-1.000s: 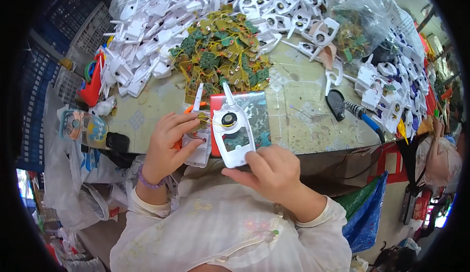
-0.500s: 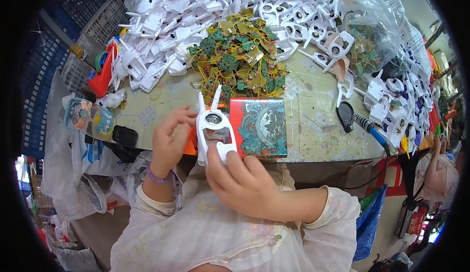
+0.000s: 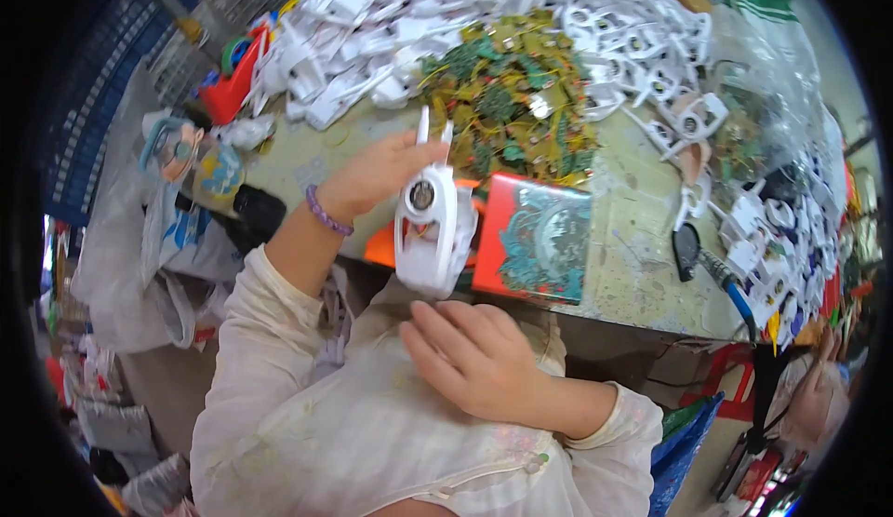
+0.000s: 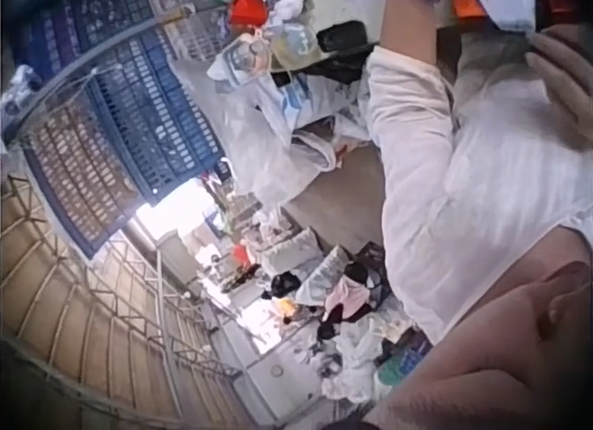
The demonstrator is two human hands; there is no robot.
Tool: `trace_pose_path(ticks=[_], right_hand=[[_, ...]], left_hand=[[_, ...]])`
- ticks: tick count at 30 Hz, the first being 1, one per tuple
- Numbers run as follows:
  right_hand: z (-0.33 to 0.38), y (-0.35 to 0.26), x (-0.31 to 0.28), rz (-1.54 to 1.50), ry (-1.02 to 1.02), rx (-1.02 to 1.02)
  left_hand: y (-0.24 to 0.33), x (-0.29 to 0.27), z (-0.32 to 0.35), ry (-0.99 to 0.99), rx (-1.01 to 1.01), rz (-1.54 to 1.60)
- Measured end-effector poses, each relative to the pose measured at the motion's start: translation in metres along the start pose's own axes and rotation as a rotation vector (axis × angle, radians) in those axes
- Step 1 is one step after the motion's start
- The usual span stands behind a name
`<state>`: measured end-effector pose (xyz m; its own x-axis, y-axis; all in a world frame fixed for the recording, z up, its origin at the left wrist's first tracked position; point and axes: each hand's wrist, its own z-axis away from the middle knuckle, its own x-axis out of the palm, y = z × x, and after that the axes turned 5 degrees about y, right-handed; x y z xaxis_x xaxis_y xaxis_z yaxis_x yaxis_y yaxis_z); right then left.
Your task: Soldering components onto small circuit boards for toy assembly.
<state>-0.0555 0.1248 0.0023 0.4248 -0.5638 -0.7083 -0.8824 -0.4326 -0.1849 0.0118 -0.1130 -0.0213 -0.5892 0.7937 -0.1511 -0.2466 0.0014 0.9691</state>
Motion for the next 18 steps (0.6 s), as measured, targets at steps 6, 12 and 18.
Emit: trace_pose_path(ticks=[6, 12, 18], right_hand=[[0.025, 0.02, -0.022, -0.03, 0.084, 0.006], [0.035, 0.035, -0.027, 0.007, 0.082, 0.162], [0.03, 0.03, -0.019, -0.026, 0.046, 0.144]], left_hand=[[0.003, -0.116, 0.078, 0.332, 0.141, -0.069], [-0.077, -0.174, 0.184, 0.402, -0.375, -0.017], [-0.078, -0.116, 0.187, 0.611, -0.223, -0.379]])
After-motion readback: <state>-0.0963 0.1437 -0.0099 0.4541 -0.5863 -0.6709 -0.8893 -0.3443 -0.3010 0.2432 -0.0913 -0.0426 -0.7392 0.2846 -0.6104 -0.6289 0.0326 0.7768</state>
